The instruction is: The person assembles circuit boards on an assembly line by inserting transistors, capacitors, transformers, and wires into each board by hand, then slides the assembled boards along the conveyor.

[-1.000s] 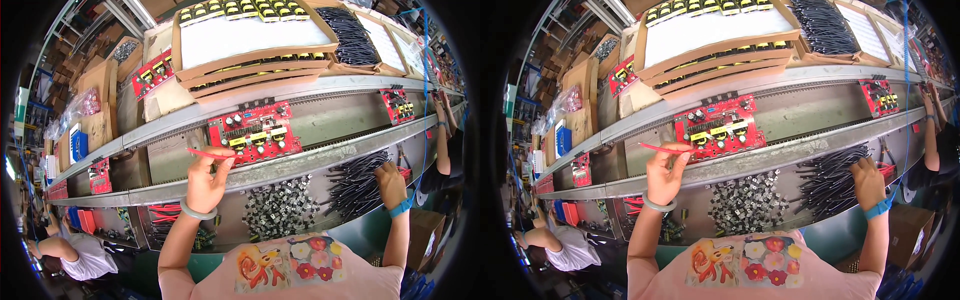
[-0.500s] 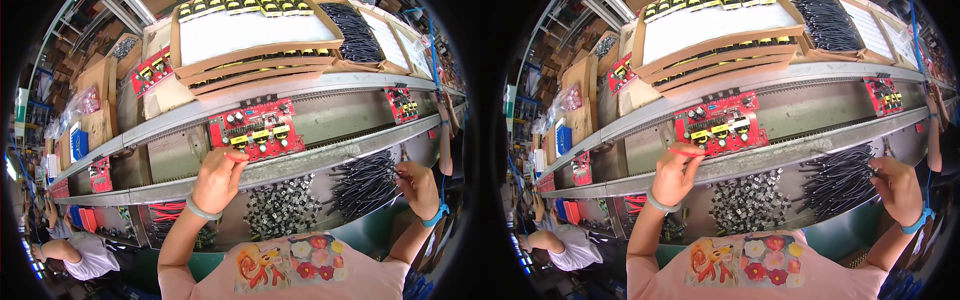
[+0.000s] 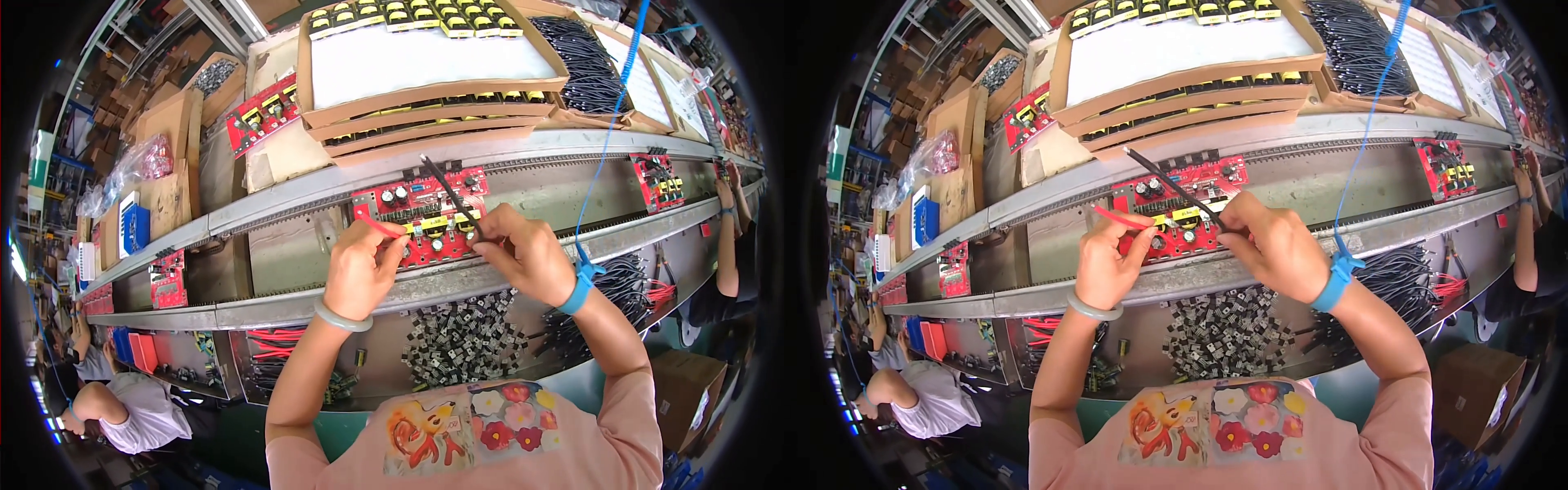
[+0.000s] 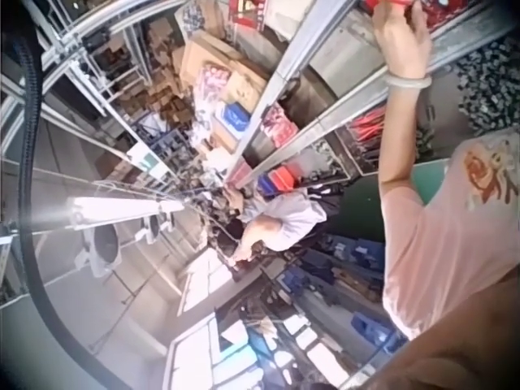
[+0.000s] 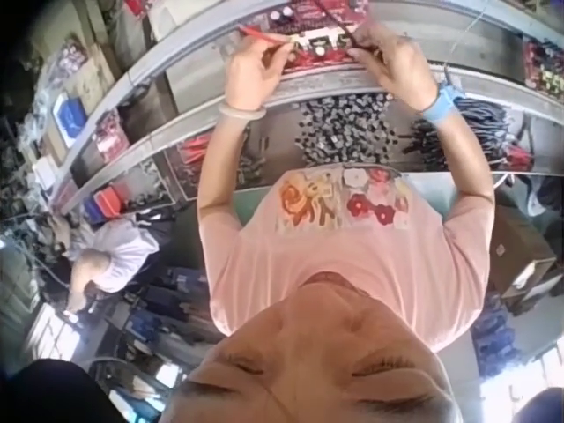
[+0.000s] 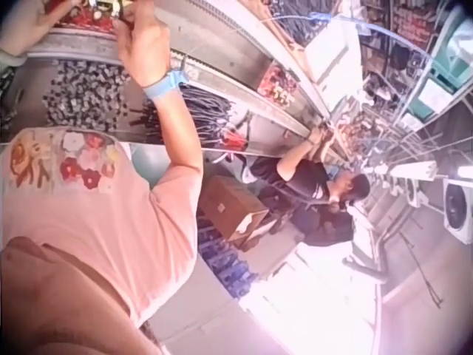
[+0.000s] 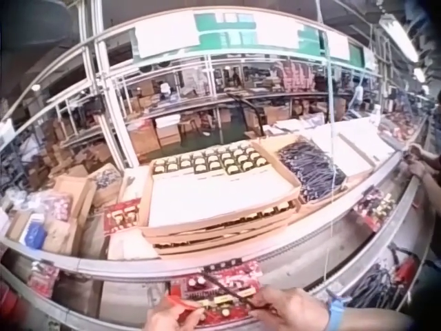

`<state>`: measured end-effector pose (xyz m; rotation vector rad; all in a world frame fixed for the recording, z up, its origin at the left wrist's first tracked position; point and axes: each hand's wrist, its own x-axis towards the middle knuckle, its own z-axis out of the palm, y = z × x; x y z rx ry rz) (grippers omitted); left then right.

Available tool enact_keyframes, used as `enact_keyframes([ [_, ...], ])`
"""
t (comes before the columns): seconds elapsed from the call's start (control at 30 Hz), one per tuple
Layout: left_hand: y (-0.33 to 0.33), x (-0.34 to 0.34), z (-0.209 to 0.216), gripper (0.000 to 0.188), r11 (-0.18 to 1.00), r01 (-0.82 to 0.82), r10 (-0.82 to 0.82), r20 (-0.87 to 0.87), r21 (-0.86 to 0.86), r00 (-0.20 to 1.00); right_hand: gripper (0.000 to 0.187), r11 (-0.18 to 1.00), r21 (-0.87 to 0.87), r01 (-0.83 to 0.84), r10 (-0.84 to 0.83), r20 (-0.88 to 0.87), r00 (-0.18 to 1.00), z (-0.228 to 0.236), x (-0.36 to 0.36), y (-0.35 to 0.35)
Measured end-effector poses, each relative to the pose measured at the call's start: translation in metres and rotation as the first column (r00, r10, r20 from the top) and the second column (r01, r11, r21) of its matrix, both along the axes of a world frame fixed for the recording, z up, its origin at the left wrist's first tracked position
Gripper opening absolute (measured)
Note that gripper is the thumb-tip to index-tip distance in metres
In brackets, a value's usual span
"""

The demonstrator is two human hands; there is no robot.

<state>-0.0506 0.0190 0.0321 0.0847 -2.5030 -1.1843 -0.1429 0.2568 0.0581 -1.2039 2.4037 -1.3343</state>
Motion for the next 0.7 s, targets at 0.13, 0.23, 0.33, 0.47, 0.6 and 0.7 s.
enact_keyframes([
  [0.13, -0.006, 0.0, -0.004, 0.012, 0.995, 0.043, -0.05, -0.082, -0.094, 0.995, 0.021, 1.0, -0.005, 0.017, -0.017, -0.017, 1.0, -0.019, -0.005, -0.013],
  [0.23, -0.009, 0.0, -0.006, 0.014, 0.992, 0.063, -0.074, -0.101, -0.107, 0.992, 0.019, 1.0, 0.023, 0.015, -0.015, -0.012, 1.0, -0.024, -0.005, -0.02],
  [0.33, -0.01, 0.0, -0.006, 0.015, 0.989, 0.077, -0.093, -0.127, -0.126, 0.988, 0.019, 0.999, 0.049, -0.005, 0.004, 0.022, 1.0, -0.026, -0.004, -0.023],
  [0.47, -0.013, 0.001, -0.001, 0.031, 0.967, 0.123, -0.154, -0.128, -0.224, 0.98, 0.019, 0.996, 0.085, 0.027, -0.024, -0.038, 0.999, -0.02, -0.005, -0.023],
  [0.6, -0.016, -0.001, 0.005, 0.054, 0.93, 0.175, -0.217, -0.097, -0.324, 0.971, 0.02, 0.991, 0.124, 0.057, -0.045, -0.097, 0.994, -0.022, -0.006, -0.02],
  [0.7, -0.025, -0.008, 0.0, 0.057, 0.83, 0.106, -0.279, -0.243, -0.548, 0.929, 0.019, 0.991, 0.116, 0.06, -0.038, -0.184, 0.982, -0.022, -0.002, -0.025],
])
